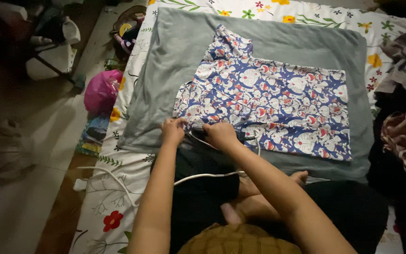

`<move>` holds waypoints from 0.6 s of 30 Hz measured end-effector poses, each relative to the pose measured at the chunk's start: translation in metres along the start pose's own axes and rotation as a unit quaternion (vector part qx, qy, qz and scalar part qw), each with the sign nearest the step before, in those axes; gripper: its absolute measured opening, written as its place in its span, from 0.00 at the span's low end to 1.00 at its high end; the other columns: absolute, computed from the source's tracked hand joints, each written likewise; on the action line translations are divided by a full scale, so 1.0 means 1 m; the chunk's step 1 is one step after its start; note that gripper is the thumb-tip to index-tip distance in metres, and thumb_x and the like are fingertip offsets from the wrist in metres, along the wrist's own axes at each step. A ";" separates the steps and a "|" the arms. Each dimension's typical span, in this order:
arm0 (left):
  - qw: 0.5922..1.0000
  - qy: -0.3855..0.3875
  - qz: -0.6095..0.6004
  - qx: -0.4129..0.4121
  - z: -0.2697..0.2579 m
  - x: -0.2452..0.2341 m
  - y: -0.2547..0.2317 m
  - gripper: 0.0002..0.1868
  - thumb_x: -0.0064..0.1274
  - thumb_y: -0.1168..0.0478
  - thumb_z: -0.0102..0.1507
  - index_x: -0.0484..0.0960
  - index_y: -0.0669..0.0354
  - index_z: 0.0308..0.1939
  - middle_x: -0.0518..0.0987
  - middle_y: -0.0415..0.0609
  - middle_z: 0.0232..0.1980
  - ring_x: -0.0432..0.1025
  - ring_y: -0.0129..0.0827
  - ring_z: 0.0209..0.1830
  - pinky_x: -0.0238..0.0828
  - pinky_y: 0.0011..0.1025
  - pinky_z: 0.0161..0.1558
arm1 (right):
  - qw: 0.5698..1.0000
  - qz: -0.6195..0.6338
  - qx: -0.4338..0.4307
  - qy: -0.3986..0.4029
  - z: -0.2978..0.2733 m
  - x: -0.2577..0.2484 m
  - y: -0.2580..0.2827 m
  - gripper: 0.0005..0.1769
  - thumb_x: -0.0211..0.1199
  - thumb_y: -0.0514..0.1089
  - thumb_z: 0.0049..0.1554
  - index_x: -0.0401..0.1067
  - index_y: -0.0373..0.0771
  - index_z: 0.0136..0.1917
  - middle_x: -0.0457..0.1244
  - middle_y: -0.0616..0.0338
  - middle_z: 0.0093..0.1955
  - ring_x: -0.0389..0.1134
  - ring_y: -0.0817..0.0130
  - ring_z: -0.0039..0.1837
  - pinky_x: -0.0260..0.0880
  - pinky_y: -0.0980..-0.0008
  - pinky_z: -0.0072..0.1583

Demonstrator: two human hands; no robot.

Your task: The person irons a patterned shirt laid out on a grey towel on a bed. They use an electric iron to smooth the fabric, then fold the shirt into a compact stack and iron the folded bundle.

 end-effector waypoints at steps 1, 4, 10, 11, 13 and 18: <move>0.999 0.028 -0.011 -0.027 -0.002 0.000 -0.001 0.17 0.55 0.62 0.59 0.90 0.27 0.40 0.76 0.50 0.51 0.68 0.47 0.58 0.66 0.45 0.63 | 1.000 0.006 -0.006 -0.008 -0.003 -0.002 -0.001 0.12 0.69 0.53 0.51 0.75 0.46 0.43 0.68 0.50 0.32 0.72 0.47 0.37 0.70 0.49 0.39; 0.994 0.092 -0.007 -0.064 -0.010 -0.004 -0.014 0.17 0.54 0.60 0.59 0.90 0.22 0.42 0.73 0.47 0.57 0.64 0.48 0.62 0.64 0.43 0.64 | 0.999 0.004 -0.020 -0.027 -0.020 -0.009 -0.014 0.12 0.69 0.53 0.49 0.75 0.47 0.44 0.68 0.51 0.32 0.72 0.48 0.37 0.70 0.50 0.38; 0.970 0.182 0.154 -0.042 -0.020 -0.028 -0.059 0.17 0.65 0.52 0.53 0.86 0.22 0.45 0.67 0.46 0.64 0.58 0.48 0.68 0.57 0.45 0.68 | 0.997 -0.046 0.046 0.028 -0.072 -0.022 -0.089 0.17 0.70 0.53 0.49 0.75 0.51 0.52 0.68 0.52 0.34 0.72 0.49 0.38 0.70 0.50 0.39; 0.972 0.171 0.154 -0.044 -0.024 -0.032 -0.064 0.17 0.65 0.52 0.53 0.86 0.23 0.46 0.67 0.46 0.65 0.59 0.48 0.69 0.58 0.46 0.68 | 0.998 -0.044 0.036 0.007 -0.081 -0.029 -0.101 0.16 0.70 0.52 0.48 0.75 0.50 0.51 0.69 0.53 0.36 0.72 0.50 0.40 0.71 0.50 0.40; 0.974 0.155 0.157 -0.043 -0.026 -0.034 -0.069 0.16 0.65 0.52 0.55 0.86 0.24 0.45 0.67 0.46 0.66 0.58 0.49 0.71 0.59 0.48 0.68 | 0.998 -0.036 0.042 -0.006 -0.092 -0.032 -0.113 0.18 0.70 0.50 0.47 0.75 0.49 0.51 0.69 0.53 0.39 0.73 0.51 0.43 0.71 0.51 0.42; 0.964 0.178 0.191 -0.045 -0.022 -0.018 -0.064 0.21 0.65 0.58 0.54 0.86 0.25 0.48 0.64 0.48 0.70 0.57 0.50 0.72 0.59 0.50 0.67 | 0.998 -0.016 0.060 0.010 -0.090 -0.030 -0.109 0.15 0.69 0.50 0.47 0.75 0.48 0.48 0.70 0.53 0.41 0.73 0.51 0.44 0.72 0.50 0.45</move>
Point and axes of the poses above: each hand's wrist, its own z-axis towards the middle knuckle, its own x-axis out of the palm, y = z × x, the point moved 6 cm from there along z, towards the middle knuckle
